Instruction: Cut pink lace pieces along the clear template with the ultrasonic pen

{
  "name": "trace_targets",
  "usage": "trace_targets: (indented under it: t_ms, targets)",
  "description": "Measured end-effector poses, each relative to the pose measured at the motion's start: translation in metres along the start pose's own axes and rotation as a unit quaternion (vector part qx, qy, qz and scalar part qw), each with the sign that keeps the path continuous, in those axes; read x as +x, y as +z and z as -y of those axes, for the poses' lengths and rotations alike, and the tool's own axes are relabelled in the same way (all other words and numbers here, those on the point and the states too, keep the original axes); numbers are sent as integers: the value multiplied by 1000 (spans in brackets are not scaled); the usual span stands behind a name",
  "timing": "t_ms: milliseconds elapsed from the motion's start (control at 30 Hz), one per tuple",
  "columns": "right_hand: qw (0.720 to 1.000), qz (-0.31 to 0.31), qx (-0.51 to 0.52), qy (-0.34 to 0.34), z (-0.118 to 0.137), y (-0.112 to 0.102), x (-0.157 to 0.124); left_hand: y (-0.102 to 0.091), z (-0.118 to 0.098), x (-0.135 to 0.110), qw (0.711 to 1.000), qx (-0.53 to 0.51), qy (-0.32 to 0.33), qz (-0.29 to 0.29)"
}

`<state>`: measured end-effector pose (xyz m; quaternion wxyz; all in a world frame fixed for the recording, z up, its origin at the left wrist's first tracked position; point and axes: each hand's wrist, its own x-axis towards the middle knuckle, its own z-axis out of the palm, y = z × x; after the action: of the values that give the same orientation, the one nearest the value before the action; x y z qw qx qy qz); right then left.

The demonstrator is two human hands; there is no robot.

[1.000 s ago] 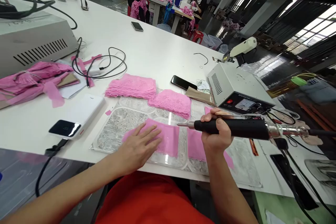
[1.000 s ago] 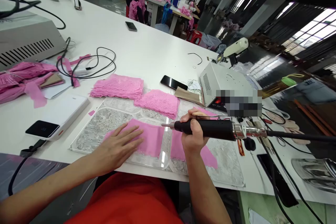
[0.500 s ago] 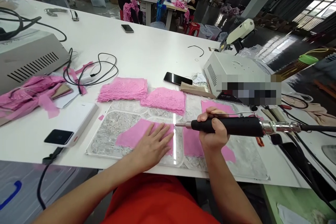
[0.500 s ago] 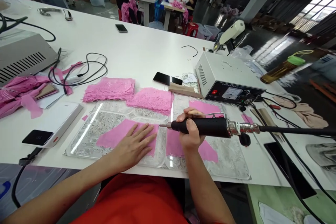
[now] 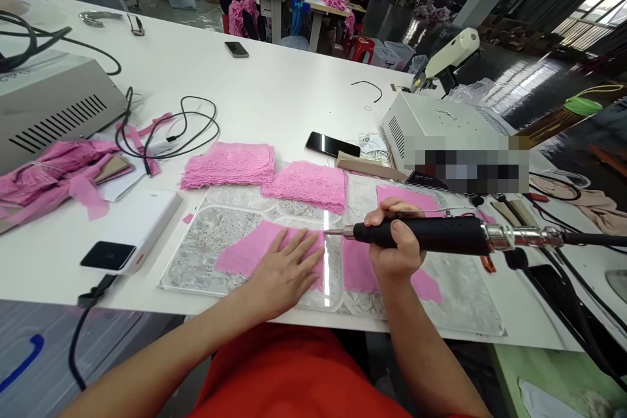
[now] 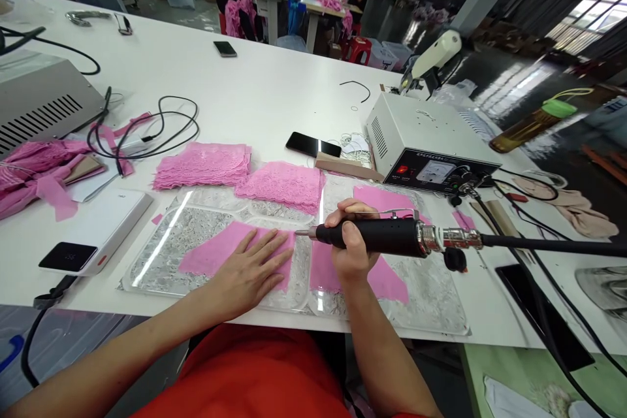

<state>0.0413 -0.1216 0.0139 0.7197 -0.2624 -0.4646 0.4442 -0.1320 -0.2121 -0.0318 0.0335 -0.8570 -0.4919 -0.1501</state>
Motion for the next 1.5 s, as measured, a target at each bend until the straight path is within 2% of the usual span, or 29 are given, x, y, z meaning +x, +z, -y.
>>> trace_targets:
  t_ms: [367,533,667,767,967,1500]
  targets:
    - [1000,20,-14,1,0,0,-2,0,-1,1,1000,0,1,-6]
    - [1000,6,-4,-11,1,0,1,-5,-1,0,1000,-11,9,-14]
    - [1000,-17,21,2,8,-5,2,-15,-6,-13,998,-38,31,-38]
    - [999,-6,29,32,14,-10,1,-20,-11,-26,996,-60,35,-59]
    - [998,21,21,51,17,-11,-3,-16,-17,-37,991,-85,51,-95]
    - [998,52,13,44,14,-9,-5,-15,-16,-36,992,-79,62,-79]
